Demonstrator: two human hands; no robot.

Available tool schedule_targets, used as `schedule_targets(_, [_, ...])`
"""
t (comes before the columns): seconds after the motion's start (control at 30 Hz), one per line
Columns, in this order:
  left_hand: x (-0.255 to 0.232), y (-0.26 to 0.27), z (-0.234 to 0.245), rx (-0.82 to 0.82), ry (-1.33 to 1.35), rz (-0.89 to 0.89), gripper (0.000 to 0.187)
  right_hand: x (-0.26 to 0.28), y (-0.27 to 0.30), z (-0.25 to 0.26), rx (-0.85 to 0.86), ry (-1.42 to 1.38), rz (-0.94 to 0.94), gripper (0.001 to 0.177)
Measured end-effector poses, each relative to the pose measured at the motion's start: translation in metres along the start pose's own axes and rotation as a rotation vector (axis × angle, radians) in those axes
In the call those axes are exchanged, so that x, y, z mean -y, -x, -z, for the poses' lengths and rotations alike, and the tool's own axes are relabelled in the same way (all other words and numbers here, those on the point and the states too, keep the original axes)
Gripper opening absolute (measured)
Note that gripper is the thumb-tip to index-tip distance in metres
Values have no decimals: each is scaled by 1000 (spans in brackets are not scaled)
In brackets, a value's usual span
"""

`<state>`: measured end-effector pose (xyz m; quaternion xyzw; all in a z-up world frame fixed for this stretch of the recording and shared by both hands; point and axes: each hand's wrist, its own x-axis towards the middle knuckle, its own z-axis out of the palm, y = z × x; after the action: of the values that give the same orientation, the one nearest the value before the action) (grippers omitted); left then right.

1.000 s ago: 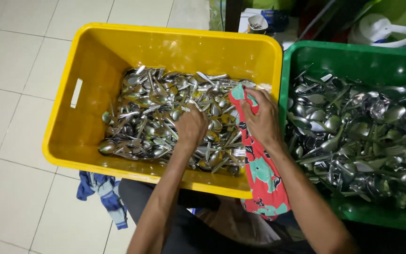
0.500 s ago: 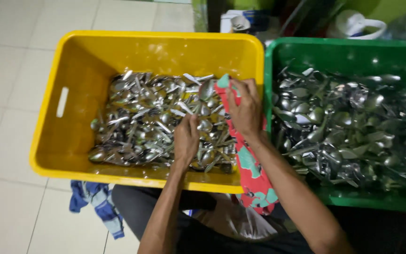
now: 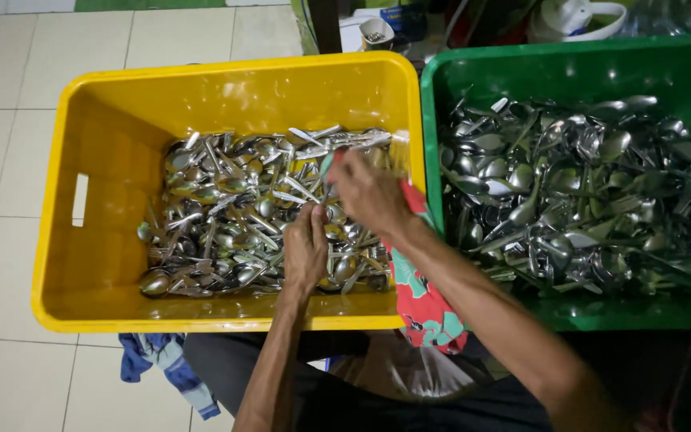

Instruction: Wiping and sorting spoons and forks from a yellow bin into a green bin.

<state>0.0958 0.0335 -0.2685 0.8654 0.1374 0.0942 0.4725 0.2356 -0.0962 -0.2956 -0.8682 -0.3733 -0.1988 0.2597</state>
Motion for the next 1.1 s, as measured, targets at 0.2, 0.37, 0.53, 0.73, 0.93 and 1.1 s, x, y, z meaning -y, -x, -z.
schedule_targets(0.2, [-15,-5,1,12,45,33,39,2,-14,11,-128,58,-7,8])
schedule_targets(0.37, [-9,3,5,22,78,33,31,24,-1,15,-17,-102,-1,12])
schedule_targets(0.53, [-40,2,22,-37,122,79,35,16,-19,40,-203,-202,-267,16])
schedule_targets(0.73, [-12,1,11,-28,276,101,27,20,-15,51,-205,-367,-300,23])
schedule_targets(0.93, [-12,1,11,-3,329,90,31,35,-13,52,-94,-236,52,26])
schedule_targets(1.1, [-9,3,10,-24,270,68,33,23,-15,38,-83,-138,224,21])
